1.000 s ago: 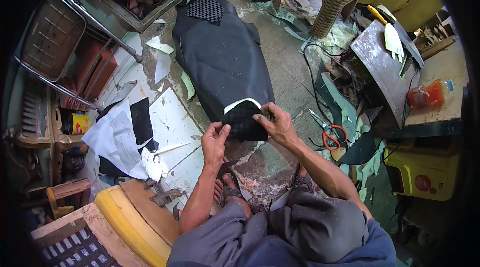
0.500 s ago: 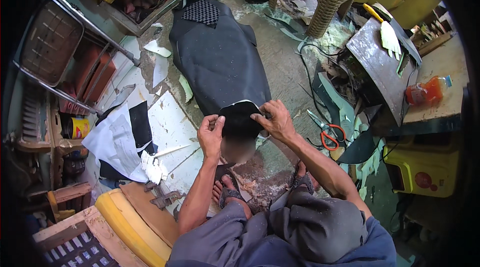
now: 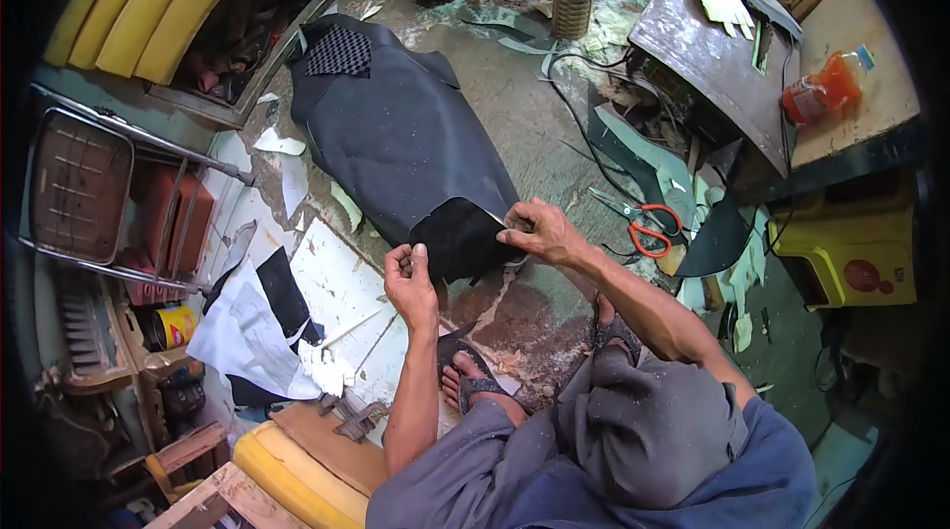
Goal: The person is sitting on the floor in a workshop, using scissors to cut a piece of black fabric. They then drape the fabric over a white foam seat, smooth it out, and trim the excess material to fit the seat's shape. The person also cuts a smaller piece of patterned fabric and places it on the seat.
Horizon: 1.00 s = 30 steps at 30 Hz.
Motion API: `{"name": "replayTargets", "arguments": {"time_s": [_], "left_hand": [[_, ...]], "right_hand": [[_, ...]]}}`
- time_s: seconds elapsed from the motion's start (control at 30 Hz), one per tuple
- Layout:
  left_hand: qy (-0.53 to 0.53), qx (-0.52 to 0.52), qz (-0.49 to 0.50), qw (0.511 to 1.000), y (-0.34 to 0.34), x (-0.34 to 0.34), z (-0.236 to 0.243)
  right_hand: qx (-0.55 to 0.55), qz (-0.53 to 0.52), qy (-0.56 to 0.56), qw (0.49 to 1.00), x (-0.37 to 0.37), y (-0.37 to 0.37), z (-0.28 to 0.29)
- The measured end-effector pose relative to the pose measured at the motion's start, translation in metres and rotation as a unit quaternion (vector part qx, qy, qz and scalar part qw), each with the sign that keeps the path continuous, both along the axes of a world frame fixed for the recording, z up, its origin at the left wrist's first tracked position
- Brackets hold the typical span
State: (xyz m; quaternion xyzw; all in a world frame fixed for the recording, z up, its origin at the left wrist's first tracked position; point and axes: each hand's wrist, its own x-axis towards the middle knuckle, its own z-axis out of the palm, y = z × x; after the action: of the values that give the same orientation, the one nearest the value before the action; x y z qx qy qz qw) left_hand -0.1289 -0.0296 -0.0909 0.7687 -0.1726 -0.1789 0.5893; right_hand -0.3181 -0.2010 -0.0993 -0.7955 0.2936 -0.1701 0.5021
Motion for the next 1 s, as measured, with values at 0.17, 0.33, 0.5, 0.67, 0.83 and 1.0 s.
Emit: {"name": "replayTargets", "arguments": {"time_s": [0.17, 0.33, 0.5, 0.67, 0.83, 1.0], "left_hand": [[0.008, -0.018, -0.006, 1.0, 0.004, 0.006, 0.0], [0.006, 0.0, -0.021, 1.0, 0.004, 0.006, 0.002], [-0.005, 0.003, -0.042, 0.999, 0.005, 0.007, 0.007], [-0.248, 0.068, -0.076, 0.963, -0.009, 0.005, 0.035], [-0.362, 0.083, -0.191, 0.909, -0.037, 0.024, 0.058], [-0.248, -0.004, -0.208, 0.946, -0.039, 0.024, 0.082]], "right_hand": [[0.008, -0.002, -0.009, 1.0, 0.007, 0.005, -0.002], [-0.003, -0.023, -0.066, 0.998, 0.007, 0.004, -0.011], [-0.031, -0.017, -0.026, 0.999, -0.001, 0.006, -0.008], [-0.059, -0.084, -0.015, 0.995, -0.017, 0.019, -0.005], [-0.053, -0.123, 0.015, 0.991, -0.035, 0.018, -0.003], [-0.046, -0.087, 0.028, 0.995, -0.015, -0.035, 0.02]]}}
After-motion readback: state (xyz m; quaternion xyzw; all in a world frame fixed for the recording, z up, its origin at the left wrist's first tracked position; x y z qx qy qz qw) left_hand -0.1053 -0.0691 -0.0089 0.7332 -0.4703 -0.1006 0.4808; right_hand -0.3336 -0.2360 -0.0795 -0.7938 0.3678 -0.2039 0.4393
